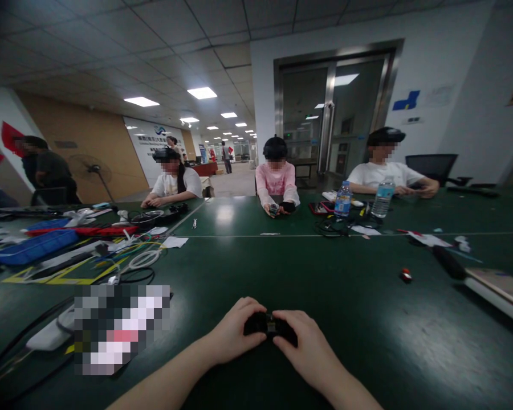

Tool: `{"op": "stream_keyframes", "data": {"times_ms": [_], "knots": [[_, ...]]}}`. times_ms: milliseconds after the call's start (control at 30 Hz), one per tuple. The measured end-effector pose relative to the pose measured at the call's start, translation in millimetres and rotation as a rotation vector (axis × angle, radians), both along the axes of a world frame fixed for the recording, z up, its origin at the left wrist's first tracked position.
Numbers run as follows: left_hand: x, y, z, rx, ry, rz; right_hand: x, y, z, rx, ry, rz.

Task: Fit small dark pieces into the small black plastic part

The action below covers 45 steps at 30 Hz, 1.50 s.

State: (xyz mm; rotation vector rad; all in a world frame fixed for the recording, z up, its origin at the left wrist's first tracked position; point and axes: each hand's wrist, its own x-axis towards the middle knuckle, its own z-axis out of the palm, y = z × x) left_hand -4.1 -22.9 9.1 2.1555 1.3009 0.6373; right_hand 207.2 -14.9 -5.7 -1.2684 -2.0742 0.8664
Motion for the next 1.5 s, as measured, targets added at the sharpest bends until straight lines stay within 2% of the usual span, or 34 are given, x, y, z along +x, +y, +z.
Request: {"op": "stream_keyframes", "data": {"times_ms": [167, 433, 833, 1033, 1333, 1500], "knots": [[1, -1, 3.0, 0.022, 0.016, -0.013, -3, -1, 5.4, 0.030, -0.043, 0.035], [0, 1, -0.9, 0.053, 0.001, -0.034, -5, -2, 11.3, 0.035, -0.077, 0.036], [0, 0, 2.5, 0.029, 0.003, -0.050, -4, -1, 10.4, 0.019, -0.120, 0.055], [0, 0, 4.6, 0.017, 0.017, -0.047, -5, -3, 11.2, 0.021, -0.075, 0.037], [-1, 0, 3.1, 0.030, 0.010, -0.054, -5, -3, 14.5, 0.015, -0.076, 0.034], [0, 1, 2.5, 0.024, 0.017, -0.054, -4, -3, 10.7, 0.017, -0.072, 0.036]]}}
